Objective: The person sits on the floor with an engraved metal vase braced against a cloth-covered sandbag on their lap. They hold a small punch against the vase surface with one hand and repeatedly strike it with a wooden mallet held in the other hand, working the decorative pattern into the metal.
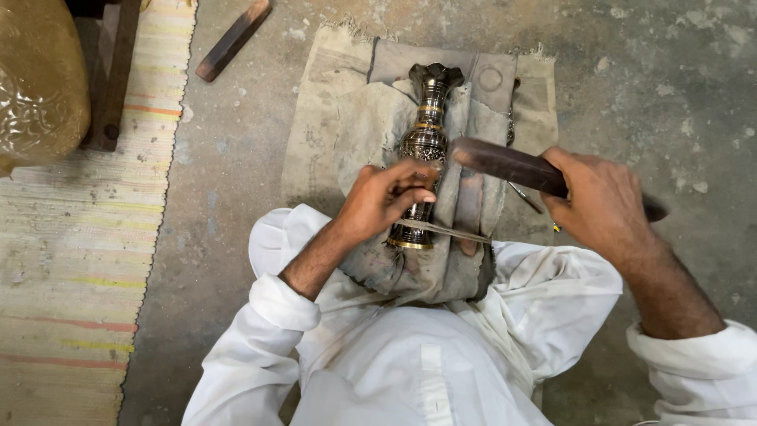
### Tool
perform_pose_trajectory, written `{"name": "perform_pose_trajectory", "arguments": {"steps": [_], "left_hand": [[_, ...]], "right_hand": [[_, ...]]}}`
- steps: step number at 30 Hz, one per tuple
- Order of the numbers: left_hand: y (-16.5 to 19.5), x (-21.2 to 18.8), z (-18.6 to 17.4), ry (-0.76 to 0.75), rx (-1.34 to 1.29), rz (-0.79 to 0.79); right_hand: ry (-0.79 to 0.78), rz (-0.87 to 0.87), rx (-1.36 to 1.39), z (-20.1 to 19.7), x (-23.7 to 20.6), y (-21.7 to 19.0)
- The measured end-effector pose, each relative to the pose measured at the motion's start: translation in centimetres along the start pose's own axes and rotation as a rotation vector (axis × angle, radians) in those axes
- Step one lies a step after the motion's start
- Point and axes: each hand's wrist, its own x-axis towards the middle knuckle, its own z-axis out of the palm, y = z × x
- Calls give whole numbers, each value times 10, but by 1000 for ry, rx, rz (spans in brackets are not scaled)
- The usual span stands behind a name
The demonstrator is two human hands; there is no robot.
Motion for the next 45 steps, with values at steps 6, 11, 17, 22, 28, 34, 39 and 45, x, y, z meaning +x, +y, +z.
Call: {"name": "perform_pose_trajectory", "arguments": {"steps": [6,11,17,22,28,34,39,45], "left_hand": [[9,7,0,-79,240,69],[13,7,3,-68,242,51],[13,6,3,-68,249,56],[13,7,3,-49,262,77],[11,6,4,-48,241,66],[9,7,5,-54,252,83],[9,9,3,-72,241,114],[9,9,2,-100,256,111]], "right_hand": [[273,124,518,25,-6,-3],[357,-62,98,23,-11,6],[309,-79,79,19,-9,6],[289,-140,8,16,-8,5],[361,-127,-46,21,-9,0],[352,-110,112,20,-10,3],[275,57,264,20,-10,4],[307,-27,209,17,-15,7]]}}
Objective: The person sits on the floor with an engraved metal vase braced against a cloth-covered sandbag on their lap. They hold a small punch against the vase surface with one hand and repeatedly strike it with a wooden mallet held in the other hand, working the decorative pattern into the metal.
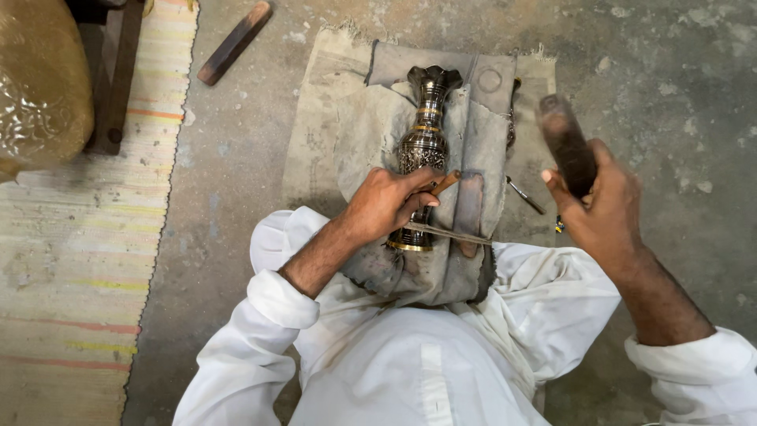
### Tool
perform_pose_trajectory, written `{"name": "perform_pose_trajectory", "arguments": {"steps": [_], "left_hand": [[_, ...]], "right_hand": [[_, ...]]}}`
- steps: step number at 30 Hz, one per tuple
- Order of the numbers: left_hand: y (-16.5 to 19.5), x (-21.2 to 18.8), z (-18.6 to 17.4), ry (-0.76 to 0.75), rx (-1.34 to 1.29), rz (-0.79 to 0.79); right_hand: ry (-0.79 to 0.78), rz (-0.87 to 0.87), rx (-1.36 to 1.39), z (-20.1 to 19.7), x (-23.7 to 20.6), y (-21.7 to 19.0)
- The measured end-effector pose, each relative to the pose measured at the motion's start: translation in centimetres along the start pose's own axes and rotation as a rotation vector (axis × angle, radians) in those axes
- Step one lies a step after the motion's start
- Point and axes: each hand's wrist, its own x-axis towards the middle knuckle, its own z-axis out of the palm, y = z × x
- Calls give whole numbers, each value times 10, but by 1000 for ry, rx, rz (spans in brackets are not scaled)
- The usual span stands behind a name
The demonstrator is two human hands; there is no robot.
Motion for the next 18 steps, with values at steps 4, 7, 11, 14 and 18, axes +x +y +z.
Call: {"name": "perform_pose_trajectory", "arguments": {"steps": [4,7,11,14,18], "left_hand": [[-1,0,-3,-15,-5,-2],[-2,-1,-4,2,-32,9],[0,-2,-4,58,-154,-11],[2,-1,-4,67,-132,-48],[4,-1,-5,52,-126,-120]], "right_hand": [[1,-42,6,-2,-1,0],[-66,68,9,-1,-1,-1],[24,22,-155,1,-1,-4],[45,89,-61,2,1,-6],[-75,-57,-310,5,2,-4]]}}
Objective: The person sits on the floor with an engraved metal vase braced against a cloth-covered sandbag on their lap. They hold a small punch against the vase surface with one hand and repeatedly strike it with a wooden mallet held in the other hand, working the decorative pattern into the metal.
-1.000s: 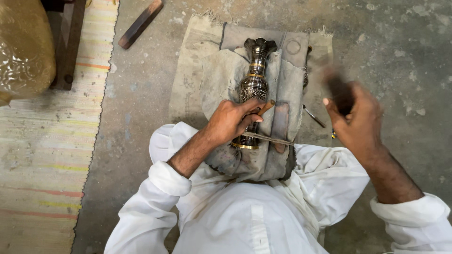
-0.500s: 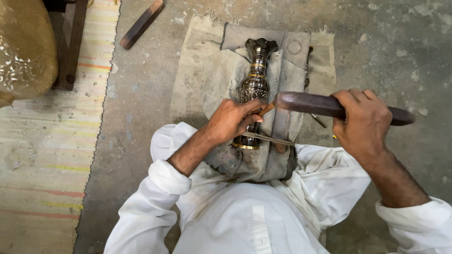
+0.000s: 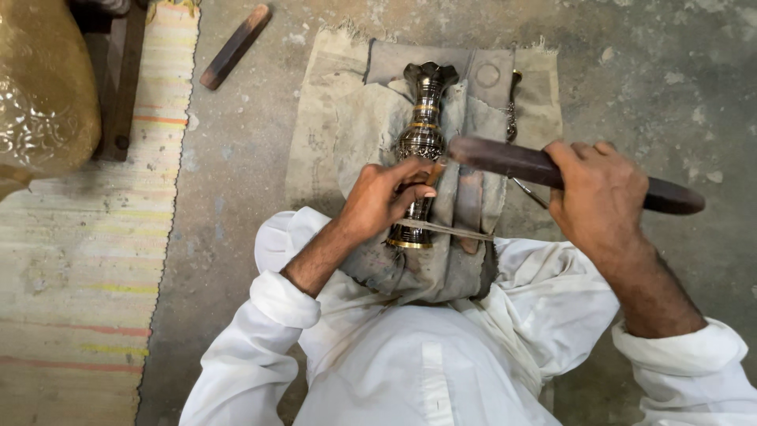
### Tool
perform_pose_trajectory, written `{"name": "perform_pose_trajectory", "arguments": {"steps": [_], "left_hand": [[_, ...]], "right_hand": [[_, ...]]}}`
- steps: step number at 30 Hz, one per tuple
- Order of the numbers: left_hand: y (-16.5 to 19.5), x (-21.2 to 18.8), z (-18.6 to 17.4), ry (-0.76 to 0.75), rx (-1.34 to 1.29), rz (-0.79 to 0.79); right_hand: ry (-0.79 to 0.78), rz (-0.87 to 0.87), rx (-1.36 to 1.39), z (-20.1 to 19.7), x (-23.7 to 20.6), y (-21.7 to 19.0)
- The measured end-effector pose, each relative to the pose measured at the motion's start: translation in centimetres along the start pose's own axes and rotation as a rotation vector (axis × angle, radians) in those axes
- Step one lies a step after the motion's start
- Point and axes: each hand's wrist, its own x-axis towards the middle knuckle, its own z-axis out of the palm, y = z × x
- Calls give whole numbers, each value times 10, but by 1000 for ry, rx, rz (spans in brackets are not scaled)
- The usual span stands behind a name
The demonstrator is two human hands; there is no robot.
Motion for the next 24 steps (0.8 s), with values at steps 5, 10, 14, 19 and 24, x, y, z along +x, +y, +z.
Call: {"name": "perform_pose_trajectory", "arguments": {"steps": [5,10,14,19,24], "left_hand": [[3,3,2,29,-15,69],[4,9,7,-92,199,96],[4,8,10,-75,247,145],[3,8,13,-125,281,73],[1,9,14,-116,280,96]], "right_hand": [[-191,179,208,14,-8,5],[-122,270,398,39,-22,-1],[100,447,630,46,-26,-2],[113,138,292,36,-21,8],[77,161,369,23,-16,9]]}}
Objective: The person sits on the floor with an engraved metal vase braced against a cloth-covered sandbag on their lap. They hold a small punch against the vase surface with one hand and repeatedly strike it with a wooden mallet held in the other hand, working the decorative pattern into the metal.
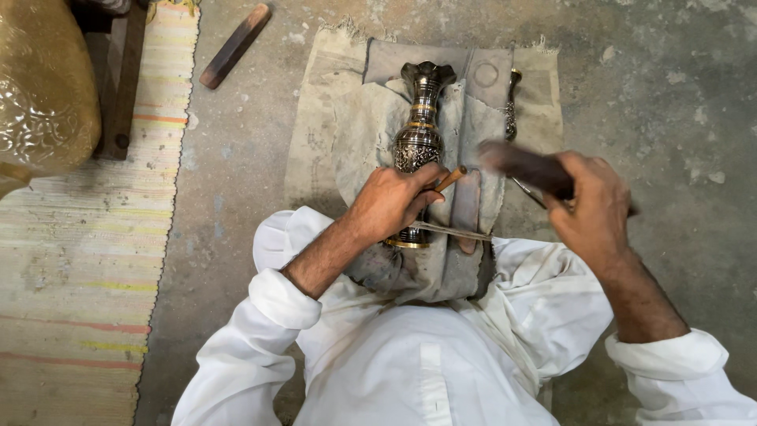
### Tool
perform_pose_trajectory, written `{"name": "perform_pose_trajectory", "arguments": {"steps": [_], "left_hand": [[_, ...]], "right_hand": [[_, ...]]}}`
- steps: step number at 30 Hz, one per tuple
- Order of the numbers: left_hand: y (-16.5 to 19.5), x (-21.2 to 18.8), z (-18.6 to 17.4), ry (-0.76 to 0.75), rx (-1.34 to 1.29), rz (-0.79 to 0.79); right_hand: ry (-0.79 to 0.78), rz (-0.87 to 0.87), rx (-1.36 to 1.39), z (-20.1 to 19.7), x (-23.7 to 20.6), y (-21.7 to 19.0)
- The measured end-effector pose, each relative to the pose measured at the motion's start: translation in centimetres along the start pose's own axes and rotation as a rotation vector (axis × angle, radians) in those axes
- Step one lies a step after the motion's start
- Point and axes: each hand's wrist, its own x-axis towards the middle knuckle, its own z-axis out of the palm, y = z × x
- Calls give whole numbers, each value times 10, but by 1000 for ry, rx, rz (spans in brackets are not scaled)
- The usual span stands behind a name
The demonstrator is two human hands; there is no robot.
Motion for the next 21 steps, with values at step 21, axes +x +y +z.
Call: {"name": "perform_pose_trajectory", "arguments": {"steps": [21], "left_hand": [[-1,1,-7,23,-64,30]], "right_hand": [[-16,36,1,-5,1,2]]}}
